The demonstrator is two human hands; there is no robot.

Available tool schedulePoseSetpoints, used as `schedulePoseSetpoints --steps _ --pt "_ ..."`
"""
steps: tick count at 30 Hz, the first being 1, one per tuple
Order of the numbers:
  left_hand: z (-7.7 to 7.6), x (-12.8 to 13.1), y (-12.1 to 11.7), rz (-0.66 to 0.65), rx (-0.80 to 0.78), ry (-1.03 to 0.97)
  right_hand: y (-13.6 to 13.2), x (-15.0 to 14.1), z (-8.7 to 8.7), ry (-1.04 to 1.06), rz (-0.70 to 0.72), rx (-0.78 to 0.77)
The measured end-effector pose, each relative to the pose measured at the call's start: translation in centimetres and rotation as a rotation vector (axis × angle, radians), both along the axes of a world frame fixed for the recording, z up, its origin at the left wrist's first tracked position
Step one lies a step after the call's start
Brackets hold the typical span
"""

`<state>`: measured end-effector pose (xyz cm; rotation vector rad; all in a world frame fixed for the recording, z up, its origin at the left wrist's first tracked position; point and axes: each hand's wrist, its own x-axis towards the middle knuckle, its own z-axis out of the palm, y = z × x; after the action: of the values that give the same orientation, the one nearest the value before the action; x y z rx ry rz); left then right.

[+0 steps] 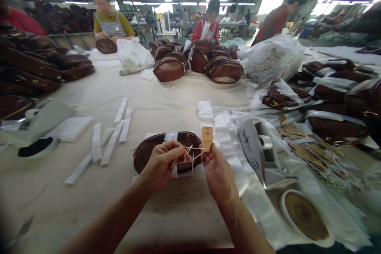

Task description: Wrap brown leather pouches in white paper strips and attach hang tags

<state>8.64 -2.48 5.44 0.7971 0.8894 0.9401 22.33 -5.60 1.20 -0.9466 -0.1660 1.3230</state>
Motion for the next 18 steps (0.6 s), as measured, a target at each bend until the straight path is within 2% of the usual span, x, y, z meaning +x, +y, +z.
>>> schedulePoseSetpoints --steps 3,7,13,18 --pt "0.6 0.2 0.0 0.032 -0.084 -0.076 -0.3 -0.3 -0.2 0.027 -0.013 0.035" --pt "1.1 0.7 0.0 0.058 -0.093 -0.151 -0.8 -1.0 0.0 0.087 0.023 0.057" --pt "1.7 0.9 0.0 0.064 -0.06 -0.215 -2.1 -3.0 0.4 0.238 0.223 0.123" --pt "2.5 0.7 0.2 0.09 -0.045 -0.188 -3.4 -4.0 0.6 0.385 0.382 0.145"
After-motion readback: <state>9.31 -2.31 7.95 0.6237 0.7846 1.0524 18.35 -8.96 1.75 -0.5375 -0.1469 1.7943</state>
